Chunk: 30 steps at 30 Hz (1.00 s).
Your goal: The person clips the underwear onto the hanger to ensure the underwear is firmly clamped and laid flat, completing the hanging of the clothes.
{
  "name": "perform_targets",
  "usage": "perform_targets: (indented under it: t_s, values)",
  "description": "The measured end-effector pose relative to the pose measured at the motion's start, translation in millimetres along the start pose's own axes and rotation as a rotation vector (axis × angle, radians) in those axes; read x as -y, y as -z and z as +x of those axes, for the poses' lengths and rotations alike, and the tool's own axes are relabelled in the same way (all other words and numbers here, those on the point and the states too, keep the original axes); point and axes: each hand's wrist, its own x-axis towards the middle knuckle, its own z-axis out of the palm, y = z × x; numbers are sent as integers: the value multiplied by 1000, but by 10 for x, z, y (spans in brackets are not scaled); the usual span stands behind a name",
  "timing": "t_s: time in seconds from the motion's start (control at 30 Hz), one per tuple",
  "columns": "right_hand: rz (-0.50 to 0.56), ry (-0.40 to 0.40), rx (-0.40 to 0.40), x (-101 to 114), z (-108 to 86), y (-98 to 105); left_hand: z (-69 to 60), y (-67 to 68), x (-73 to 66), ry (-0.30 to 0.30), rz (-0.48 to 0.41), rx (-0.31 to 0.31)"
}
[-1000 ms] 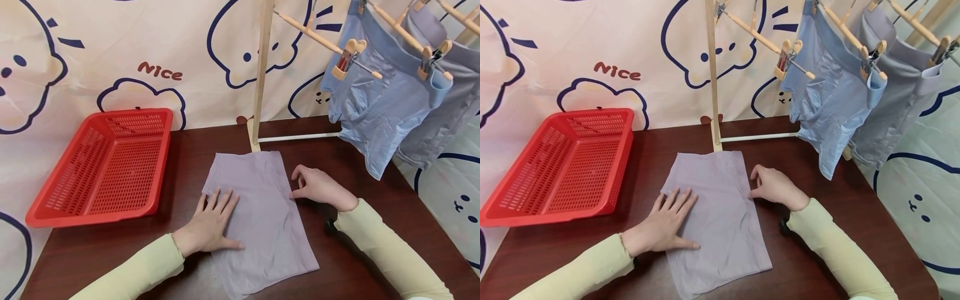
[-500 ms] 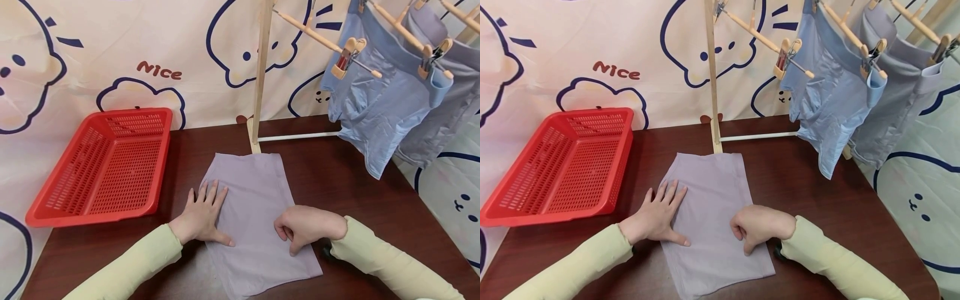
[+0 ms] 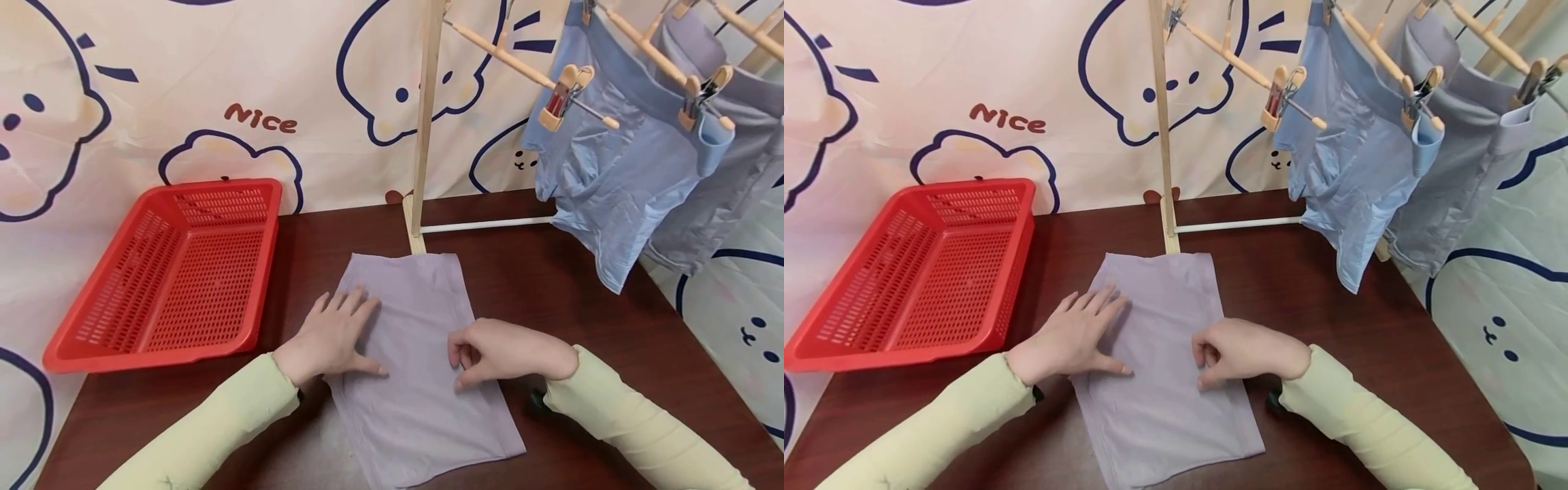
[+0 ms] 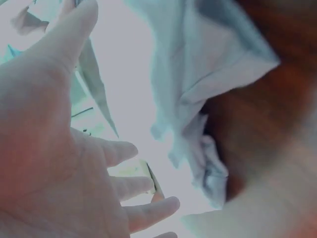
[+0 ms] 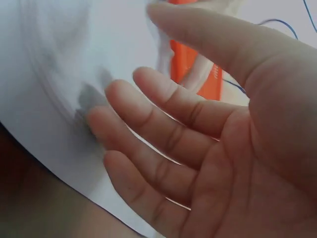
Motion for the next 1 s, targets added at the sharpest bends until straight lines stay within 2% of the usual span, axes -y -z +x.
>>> perform_targets:
  t_s: [0.2,0.33,0.57,0.73,0.87,1.0]
  values:
    - [-30,40,-188,-74,-4,230,125,101,13,12,-67,-101]
    - [1,10,-344,-96,-41,396,208,126,21,31,-136,-139]
    - [56,-76,-644,-41,-127,708,373,171,28,42,-332,-255]
    - [171,-90,-845,34,-182,919,494,243,9,53,-473,-312]
    - [274,-32,-1003,96,-205,1068,600,295,8,55,-566,-385]
    - [418,82,-1112,148,-217,1195,700,342,17,57,-640,-459]
